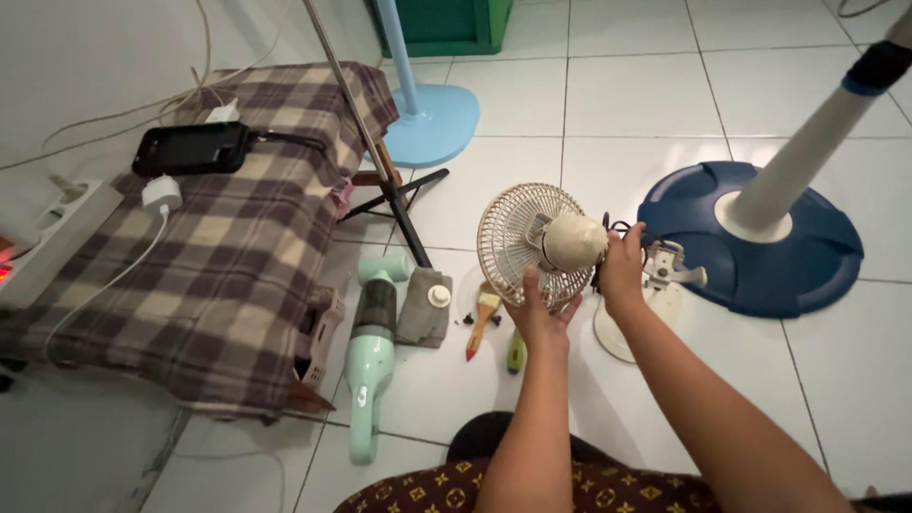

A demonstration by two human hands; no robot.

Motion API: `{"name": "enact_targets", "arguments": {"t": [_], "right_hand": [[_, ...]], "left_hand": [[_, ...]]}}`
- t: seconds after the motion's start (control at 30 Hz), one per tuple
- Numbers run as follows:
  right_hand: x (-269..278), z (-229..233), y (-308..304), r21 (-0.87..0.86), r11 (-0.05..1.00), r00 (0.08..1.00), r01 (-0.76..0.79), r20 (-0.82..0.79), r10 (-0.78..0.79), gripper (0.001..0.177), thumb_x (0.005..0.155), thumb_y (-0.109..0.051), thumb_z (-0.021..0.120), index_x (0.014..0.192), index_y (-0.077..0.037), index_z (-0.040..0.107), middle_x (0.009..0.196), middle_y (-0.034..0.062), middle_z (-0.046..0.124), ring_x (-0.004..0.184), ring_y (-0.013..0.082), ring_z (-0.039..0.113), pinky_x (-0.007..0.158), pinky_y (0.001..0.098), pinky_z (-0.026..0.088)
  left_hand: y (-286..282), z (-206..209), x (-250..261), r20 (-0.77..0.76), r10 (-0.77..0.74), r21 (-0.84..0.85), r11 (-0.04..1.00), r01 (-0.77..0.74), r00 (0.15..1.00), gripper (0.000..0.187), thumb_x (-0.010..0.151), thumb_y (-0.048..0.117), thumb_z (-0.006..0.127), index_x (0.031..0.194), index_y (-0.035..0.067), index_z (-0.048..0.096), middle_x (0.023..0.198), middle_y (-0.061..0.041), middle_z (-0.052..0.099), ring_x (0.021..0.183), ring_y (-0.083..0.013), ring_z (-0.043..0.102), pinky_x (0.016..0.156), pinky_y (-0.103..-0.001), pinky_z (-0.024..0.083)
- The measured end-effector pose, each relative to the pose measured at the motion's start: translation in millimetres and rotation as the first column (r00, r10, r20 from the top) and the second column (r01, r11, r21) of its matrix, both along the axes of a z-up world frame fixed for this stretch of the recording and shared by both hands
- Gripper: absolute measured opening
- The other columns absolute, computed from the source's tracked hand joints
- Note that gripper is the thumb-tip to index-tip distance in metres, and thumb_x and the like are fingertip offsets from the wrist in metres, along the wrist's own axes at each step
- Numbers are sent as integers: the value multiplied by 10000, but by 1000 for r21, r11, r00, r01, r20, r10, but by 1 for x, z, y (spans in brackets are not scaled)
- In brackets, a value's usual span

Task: The person sits on the floor and works on a small white electric fan, repeatedly adjusting the motor housing and cage with both hands. They rotate the fan head, check the internal components, and handle the power cord and plug. Tools and a cloth are visible nearby but not used during the clip.

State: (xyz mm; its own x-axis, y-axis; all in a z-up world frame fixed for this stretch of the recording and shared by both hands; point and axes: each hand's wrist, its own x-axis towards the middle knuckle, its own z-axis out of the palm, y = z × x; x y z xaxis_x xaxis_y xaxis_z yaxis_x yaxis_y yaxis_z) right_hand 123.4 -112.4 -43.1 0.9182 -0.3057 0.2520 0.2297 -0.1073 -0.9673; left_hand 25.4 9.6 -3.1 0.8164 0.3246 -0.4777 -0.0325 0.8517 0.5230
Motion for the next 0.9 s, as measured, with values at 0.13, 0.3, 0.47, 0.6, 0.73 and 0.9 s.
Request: {"name": "enact_targets", "arguments": {"t": [0.13,0.3,0.47,0.6,0.73,0.9], "right_hand": [[6,-5,6,71,997,974,-34,-219,49,723,1042,-304,382,1641,-10,103,1507,353,375,1404,395,370,1124,354,326],[19,-37,4,-354,926,989,-130,13,144,749,1107,-225,406,1594,84,-72,1636,416,-43,1573,455,-39,1245,412,131],[11,-58,-1,-673,739,995,-37,45,90,781,1051,-153,509,1579,132,10,1587,495,49,1501,601,118,1205,529,258],[2,-67,-6,-805,591,996,48,80,29,835,996,-167,614,1562,173,102,1502,518,191,1442,648,247,1157,598,341],[-1,-70,-13,-891,452,999,40,49,9,893,901,-172,659,1540,162,133,1479,512,242,1420,627,285,1151,612,341],[-12,-37,11,-961,275,991,-18,-54,-121,918,786,-224,690,1433,170,172,1437,504,340,1313,633,413,1057,656,393]], "left_hand": [[2,-10,13,15,11,-7,1000,-11,1000,1041,672,435,852,1522,342,259,1527,-132,426,1210,-474,593,820,-608,622],[6,-26,30,-20,51,-13,999,-52,998,1024,699,422,835,1530,361,241,1524,-114,403,1239,-458,555,850,-614,620],[10,-36,45,-70,59,26,998,-58,996,1027,705,385,831,1540,350,233,1512,-141,417,1268,-439,569,839,-587,586],[5,-46,52,-106,51,163,986,-33,993,1076,695,369,863,1563,299,230,1533,-96,410,1277,-390,569,821,-550,600],[0,-51,58,-172,59,208,978,-22,983,1145,663,359,889,1568,289,192,1533,-91,432,1277,-373,581,811,-535,609],[-1,-48,56,-172,62,205,978,-26,983,1140,639,397,881,1563,299,220,1520,-69,442,1246,-385,599,823,-545,646]]}}
